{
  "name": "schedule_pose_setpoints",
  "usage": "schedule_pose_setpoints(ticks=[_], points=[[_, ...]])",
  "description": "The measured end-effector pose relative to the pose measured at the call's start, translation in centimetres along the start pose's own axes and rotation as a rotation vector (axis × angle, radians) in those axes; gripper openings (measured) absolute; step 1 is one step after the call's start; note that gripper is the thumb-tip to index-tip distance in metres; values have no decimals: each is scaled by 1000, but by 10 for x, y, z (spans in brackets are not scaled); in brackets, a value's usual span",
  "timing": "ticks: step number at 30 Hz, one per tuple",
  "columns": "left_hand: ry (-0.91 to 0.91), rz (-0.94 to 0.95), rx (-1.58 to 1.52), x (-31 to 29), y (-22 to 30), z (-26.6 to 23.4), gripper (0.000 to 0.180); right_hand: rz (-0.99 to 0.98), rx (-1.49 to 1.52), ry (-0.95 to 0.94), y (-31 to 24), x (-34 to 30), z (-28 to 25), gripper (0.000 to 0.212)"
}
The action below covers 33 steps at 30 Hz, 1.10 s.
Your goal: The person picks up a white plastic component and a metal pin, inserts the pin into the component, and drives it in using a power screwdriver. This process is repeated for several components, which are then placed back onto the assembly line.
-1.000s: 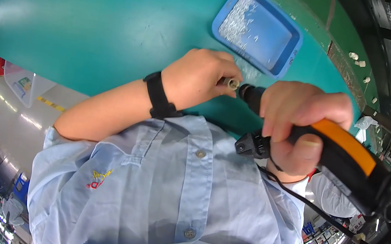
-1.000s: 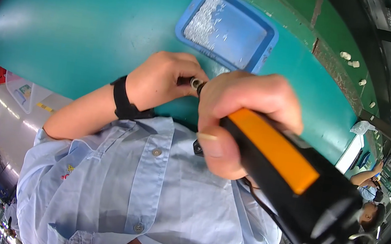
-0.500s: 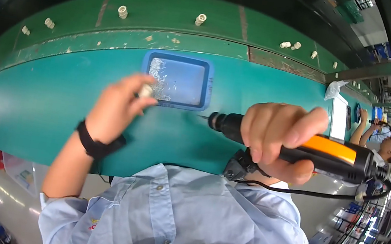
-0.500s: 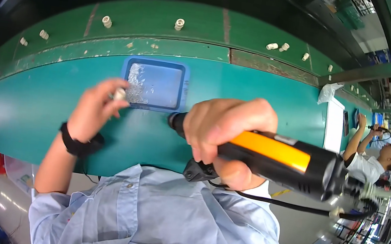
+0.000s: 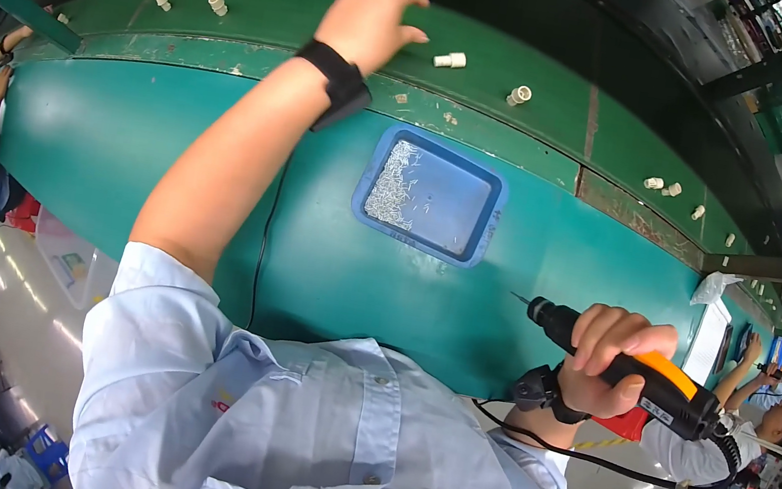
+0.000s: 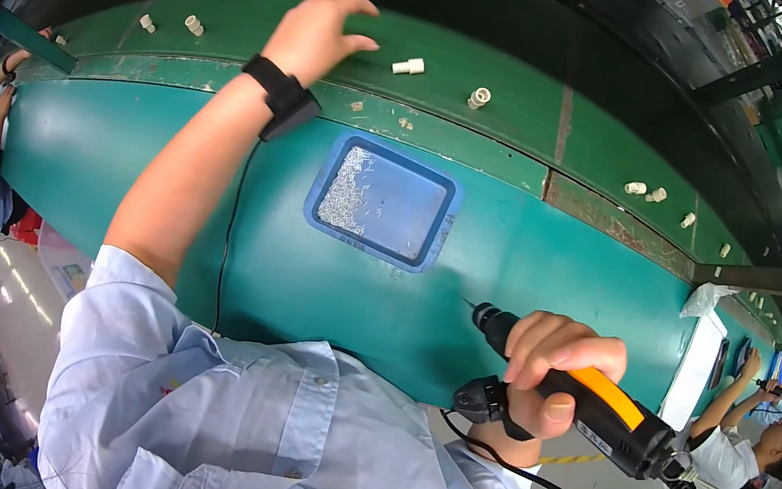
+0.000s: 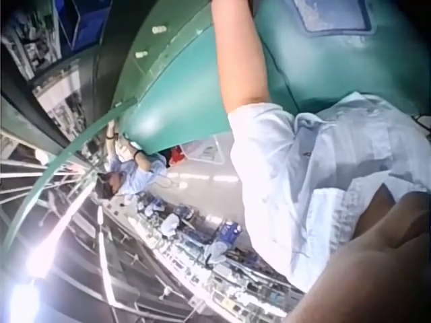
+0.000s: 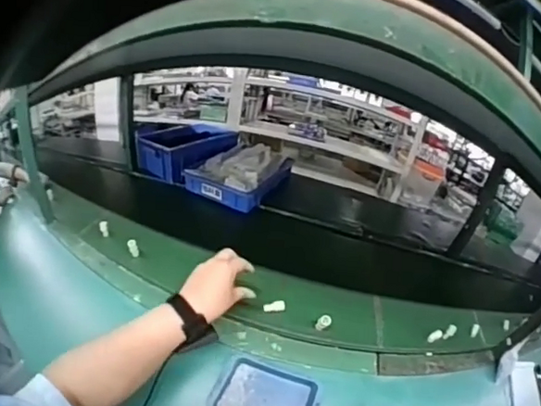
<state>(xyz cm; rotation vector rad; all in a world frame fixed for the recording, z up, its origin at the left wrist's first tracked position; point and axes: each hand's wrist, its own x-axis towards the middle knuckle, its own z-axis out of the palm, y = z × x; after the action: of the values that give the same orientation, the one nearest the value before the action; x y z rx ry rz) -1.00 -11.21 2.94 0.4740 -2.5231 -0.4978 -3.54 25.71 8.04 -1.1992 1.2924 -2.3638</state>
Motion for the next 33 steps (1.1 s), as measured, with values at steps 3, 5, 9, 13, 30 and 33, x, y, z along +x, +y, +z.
schedule_pose_setpoints(ticks=[3, 5, 9, 13, 30, 33], points=[[-38, -173, -81, 4, -39, -8, 29, 10, -40, 18, 1, 1, -1, 40], [-312, -288, -360, 9, -67, 6, 28, 25, -77, 27, 4, 7, -1, 40], [-402, -380, -590, 14, -72, 26, 24, 19, -104, 75, 8, 13, 10, 38], [-382, -546, -1014, 2, -128, 37, 37, -6, -26, -47, 18, 37, 29, 29], [-611, -324, -932, -217, 96, 5, 22, 164, -163, -121, 70, 30, 36, 20], [-561, -278, -912, -216, 96, 4, 25, 136, -191, -114, 78, 27, 37, 21]])
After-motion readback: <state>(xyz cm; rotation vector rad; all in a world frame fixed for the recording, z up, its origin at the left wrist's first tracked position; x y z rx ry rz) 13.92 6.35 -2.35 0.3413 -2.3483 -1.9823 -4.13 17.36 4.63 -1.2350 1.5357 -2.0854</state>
